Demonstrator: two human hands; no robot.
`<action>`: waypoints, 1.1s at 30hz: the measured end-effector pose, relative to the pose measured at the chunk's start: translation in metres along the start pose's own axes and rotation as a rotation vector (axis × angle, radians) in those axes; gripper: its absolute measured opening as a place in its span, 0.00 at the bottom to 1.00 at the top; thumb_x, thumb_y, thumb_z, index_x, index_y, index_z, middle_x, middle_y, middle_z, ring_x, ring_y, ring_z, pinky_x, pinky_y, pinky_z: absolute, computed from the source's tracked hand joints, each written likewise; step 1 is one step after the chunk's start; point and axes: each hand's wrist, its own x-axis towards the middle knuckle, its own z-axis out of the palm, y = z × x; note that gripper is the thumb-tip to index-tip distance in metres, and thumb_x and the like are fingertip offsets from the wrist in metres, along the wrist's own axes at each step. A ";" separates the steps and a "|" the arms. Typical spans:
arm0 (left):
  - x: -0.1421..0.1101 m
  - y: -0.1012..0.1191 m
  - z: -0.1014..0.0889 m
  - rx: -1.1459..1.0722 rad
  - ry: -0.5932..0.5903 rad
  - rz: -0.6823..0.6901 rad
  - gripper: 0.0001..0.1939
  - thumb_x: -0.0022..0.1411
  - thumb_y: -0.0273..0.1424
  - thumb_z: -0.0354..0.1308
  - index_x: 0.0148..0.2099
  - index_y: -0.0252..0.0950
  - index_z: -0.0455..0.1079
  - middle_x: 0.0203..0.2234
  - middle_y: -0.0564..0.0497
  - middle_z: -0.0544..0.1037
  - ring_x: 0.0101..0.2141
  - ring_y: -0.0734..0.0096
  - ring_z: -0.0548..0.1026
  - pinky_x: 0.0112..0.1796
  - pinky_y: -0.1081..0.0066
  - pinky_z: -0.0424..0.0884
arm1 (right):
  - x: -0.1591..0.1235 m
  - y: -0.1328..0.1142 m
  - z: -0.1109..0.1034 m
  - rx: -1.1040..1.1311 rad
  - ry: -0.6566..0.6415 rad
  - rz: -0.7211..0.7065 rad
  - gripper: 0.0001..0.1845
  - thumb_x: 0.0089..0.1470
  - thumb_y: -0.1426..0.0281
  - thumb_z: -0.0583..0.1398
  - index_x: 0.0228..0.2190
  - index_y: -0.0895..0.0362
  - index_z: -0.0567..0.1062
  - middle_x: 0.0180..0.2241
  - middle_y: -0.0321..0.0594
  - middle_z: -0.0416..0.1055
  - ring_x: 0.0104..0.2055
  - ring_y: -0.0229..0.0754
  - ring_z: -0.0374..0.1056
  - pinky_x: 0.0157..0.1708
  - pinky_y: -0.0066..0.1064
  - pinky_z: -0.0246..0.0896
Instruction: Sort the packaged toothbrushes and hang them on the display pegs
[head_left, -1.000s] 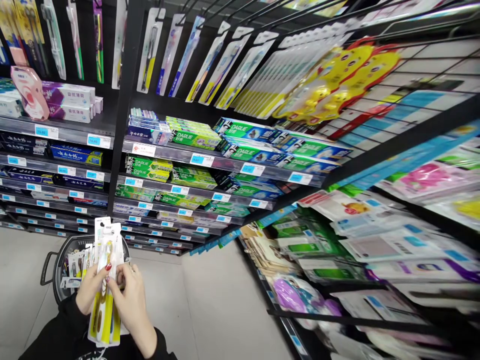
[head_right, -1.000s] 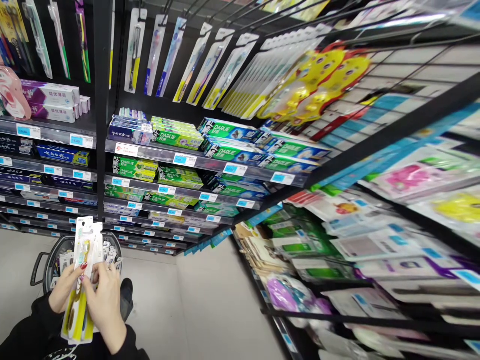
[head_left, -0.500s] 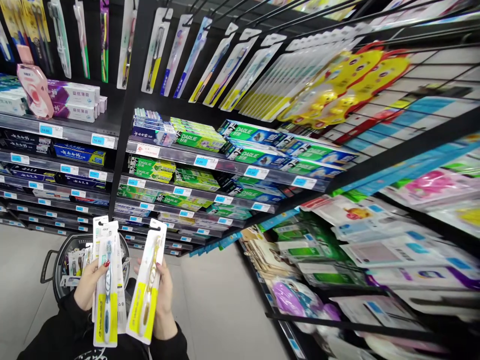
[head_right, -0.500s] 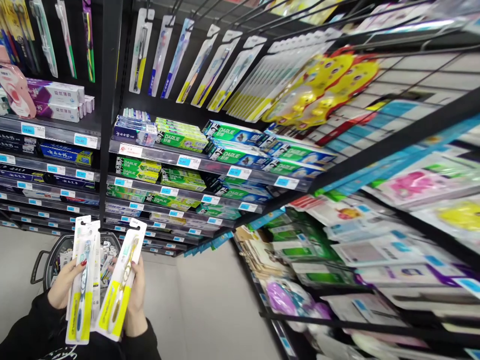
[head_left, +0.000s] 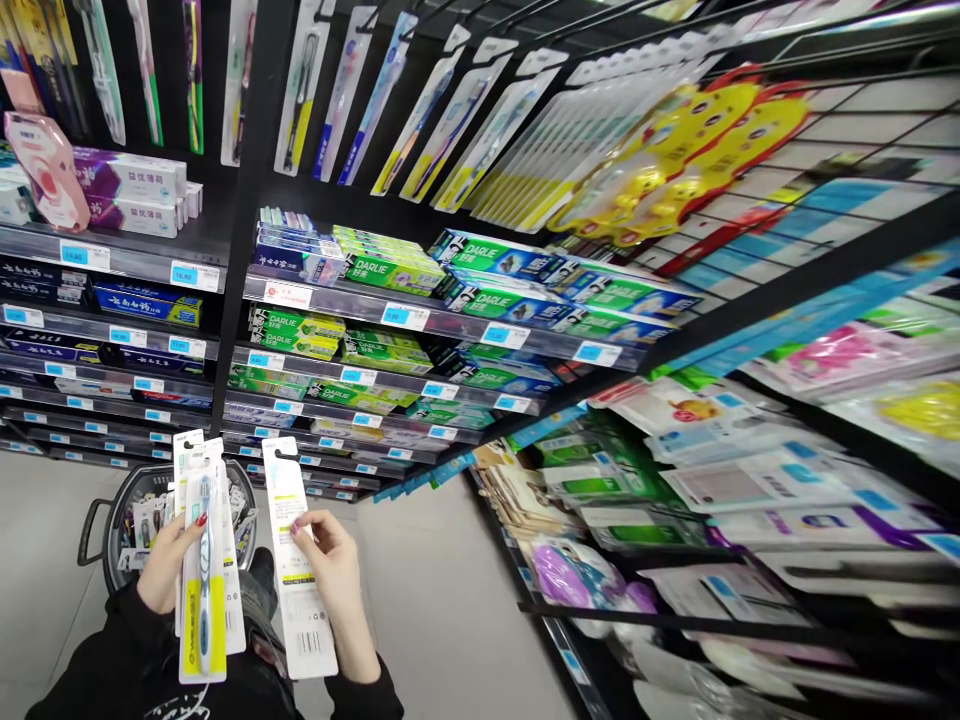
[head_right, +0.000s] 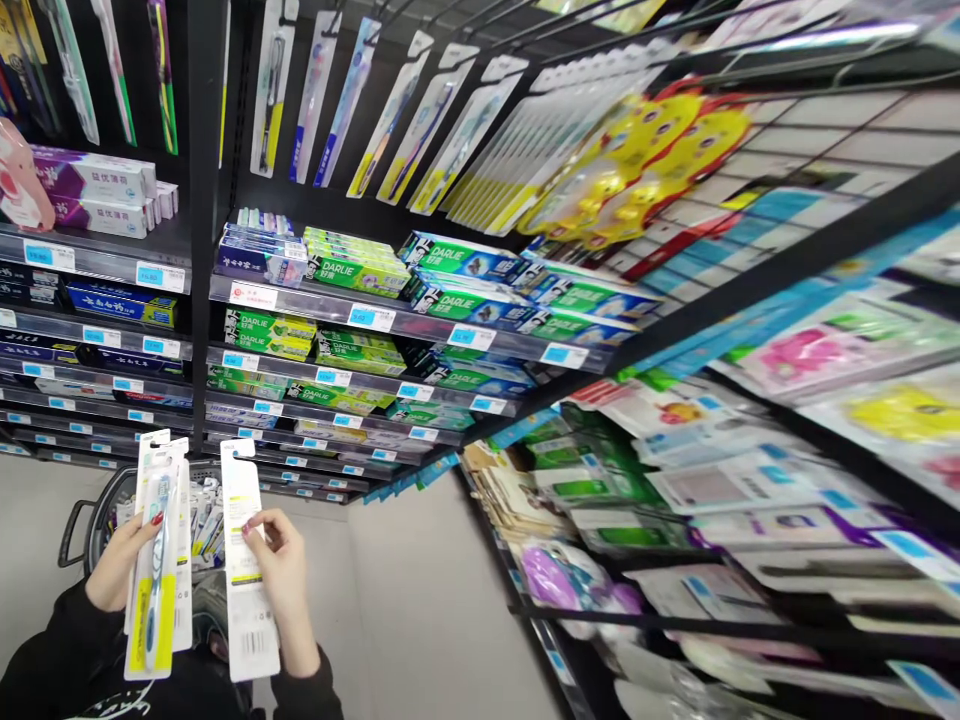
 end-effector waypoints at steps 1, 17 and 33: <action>-0.001 0.001 0.002 0.001 0.008 -0.003 0.20 0.43 0.33 0.66 0.40 0.29 0.70 0.29 0.43 0.79 0.27 0.57 0.77 0.26 0.67 0.72 | 0.001 0.000 -0.001 -0.042 0.033 -0.023 0.08 0.42 0.66 0.61 0.23 0.57 0.68 0.25 0.38 0.67 0.25 0.38 0.63 0.23 0.27 0.58; 0.000 -0.003 0.003 -0.003 0.044 -0.004 0.21 0.41 0.31 0.67 0.40 0.31 0.72 0.37 0.43 0.78 0.40 0.53 0.74 0.38 0.65 0.72 | 0.030 0.013 -0.017 0.065 0.196 0.042 0.13 0.41 0.63 0.60 0.30 0.58 0.70 0.29 0.43 0.71 0.27 0.43 0.67 0.25 0.32 0.60; -0.009 -0.009 0.009 -0.091 -0.133 -0.070 0.17 0.49 0.31 0.62 0.44 0.36 0.71 0.34 0.46 0.79 0.36 0.59 0.76 0.34 0.68 0.73 | -0.011 0.020 0.034 -0.279 -0.063 -0.166 0.06 0.51 0.72 0.53 0.30 0.57 0.70 0.27 0.38 0.67 0.27 0.38 0.64 0.26 0.27 0.57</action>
